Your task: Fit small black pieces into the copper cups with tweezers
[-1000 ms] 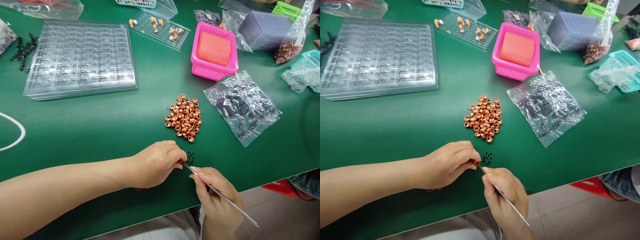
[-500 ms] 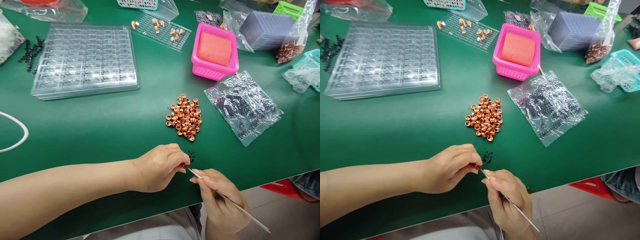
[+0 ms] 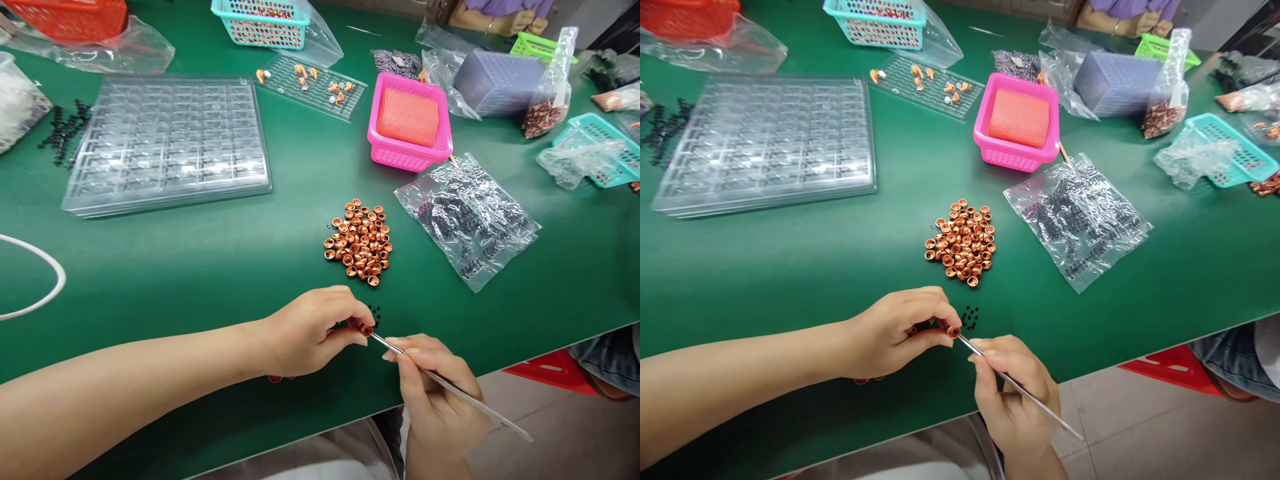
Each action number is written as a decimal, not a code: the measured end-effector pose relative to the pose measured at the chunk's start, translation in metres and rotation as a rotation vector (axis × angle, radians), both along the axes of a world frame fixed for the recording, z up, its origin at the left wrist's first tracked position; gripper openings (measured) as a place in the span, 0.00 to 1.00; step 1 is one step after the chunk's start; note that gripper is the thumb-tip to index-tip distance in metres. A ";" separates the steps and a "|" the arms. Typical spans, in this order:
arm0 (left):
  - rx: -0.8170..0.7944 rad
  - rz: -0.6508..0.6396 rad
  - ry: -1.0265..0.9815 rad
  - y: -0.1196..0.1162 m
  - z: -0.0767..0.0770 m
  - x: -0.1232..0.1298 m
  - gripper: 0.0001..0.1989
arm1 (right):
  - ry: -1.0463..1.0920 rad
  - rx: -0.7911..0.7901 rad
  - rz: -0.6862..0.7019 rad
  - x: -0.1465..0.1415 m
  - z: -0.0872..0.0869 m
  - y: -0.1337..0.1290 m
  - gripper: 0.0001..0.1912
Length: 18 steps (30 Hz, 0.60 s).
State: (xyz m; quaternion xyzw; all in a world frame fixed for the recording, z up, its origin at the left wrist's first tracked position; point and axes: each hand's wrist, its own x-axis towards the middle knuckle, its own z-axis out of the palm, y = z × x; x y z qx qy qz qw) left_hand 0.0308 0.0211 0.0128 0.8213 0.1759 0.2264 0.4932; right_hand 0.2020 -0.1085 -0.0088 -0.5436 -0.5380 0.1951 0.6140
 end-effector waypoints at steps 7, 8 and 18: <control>-0.252 -0.081 0.045 0.008 0.006 -0.003 0.03 | 0.206 -0.015 -0.040 0.003 0.000 0.002 0.12; -0.283 -0.086 0.050 0.009 0.006 -0.004 0.03 | 0.219 -0.016 -0.038 0.004 0.000 0.002 0.12; -0.424 -0.103 0.087 0.013 0.006 -0.005 0.06 | 0.223 -0.032 -0.022 0.007 -0.004 0.000 0.11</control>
